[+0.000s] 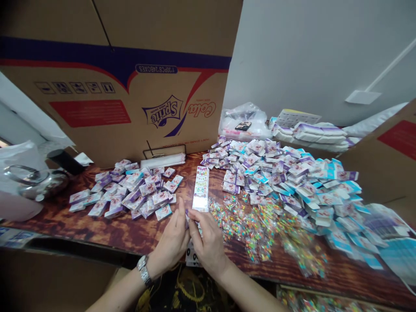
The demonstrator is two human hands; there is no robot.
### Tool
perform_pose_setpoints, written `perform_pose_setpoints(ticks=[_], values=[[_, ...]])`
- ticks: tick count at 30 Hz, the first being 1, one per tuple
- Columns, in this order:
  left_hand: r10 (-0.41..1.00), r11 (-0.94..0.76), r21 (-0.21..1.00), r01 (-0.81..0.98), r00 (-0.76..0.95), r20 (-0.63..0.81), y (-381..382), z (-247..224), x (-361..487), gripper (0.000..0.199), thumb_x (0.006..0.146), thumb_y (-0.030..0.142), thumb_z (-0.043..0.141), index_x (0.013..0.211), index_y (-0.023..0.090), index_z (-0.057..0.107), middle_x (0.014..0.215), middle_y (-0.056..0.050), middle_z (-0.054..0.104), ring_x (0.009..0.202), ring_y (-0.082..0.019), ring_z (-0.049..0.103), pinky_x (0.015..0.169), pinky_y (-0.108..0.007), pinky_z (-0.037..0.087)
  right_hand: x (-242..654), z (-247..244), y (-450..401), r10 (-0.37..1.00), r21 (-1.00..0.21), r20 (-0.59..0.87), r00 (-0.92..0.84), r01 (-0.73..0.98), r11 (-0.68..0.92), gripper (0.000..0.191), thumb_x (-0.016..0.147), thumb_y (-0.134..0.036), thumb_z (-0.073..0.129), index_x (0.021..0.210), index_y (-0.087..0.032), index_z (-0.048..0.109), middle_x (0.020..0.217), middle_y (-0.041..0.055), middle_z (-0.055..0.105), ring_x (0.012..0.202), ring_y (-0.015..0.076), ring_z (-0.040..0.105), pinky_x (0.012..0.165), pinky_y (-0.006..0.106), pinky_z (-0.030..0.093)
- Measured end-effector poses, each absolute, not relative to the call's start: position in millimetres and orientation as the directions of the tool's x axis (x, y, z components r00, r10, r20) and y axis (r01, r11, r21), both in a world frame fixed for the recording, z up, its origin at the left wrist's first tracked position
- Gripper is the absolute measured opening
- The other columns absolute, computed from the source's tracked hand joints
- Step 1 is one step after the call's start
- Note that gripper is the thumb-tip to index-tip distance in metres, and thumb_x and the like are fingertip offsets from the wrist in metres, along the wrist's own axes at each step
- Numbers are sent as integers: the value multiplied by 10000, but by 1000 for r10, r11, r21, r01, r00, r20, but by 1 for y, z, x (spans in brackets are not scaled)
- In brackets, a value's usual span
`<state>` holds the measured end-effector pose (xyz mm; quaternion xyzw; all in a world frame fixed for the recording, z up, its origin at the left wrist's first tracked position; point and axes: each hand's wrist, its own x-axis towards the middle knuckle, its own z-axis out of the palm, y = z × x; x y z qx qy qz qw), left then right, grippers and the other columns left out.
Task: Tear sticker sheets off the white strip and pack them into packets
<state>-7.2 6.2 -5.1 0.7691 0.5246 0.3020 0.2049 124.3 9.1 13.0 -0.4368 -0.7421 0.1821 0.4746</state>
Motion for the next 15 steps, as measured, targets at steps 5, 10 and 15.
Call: perform_pose_setpoints(ticks=[5,10,15], values=[[933,-359,662,658,263,245,7,-2,-6,750,855,124,325,1414,76,-171,1234,-240,440,1152,-297,444,927,-472,410,122,8,7,696,-540,679,-234,483,689,357,869,-80,491,1202,-207,508,1038,76,636,973,199,565,833,353,501],[938,-347,666,661,242,248,9,-4,-11,716,867,150,330,1430,71,-105,1292,-247,414,1237,-307,382,953,-469,398,123,10,11,790,-629,563,-243,493,600,386,894,-122,454,1272,-198,452,1102,90,612,1043,200,557,874,365,500],[933,-358,644,676,232,275,10,-7,-15,685,849,105,303,1437,53,-44,1321,-248,408,1268,-291,361,983,-460,386,119,6,9,773,-623,527,-353,458,634,542,910,-119,404,1422,-196,243,1326,108,489,1241,208,437,1015,399,412]])
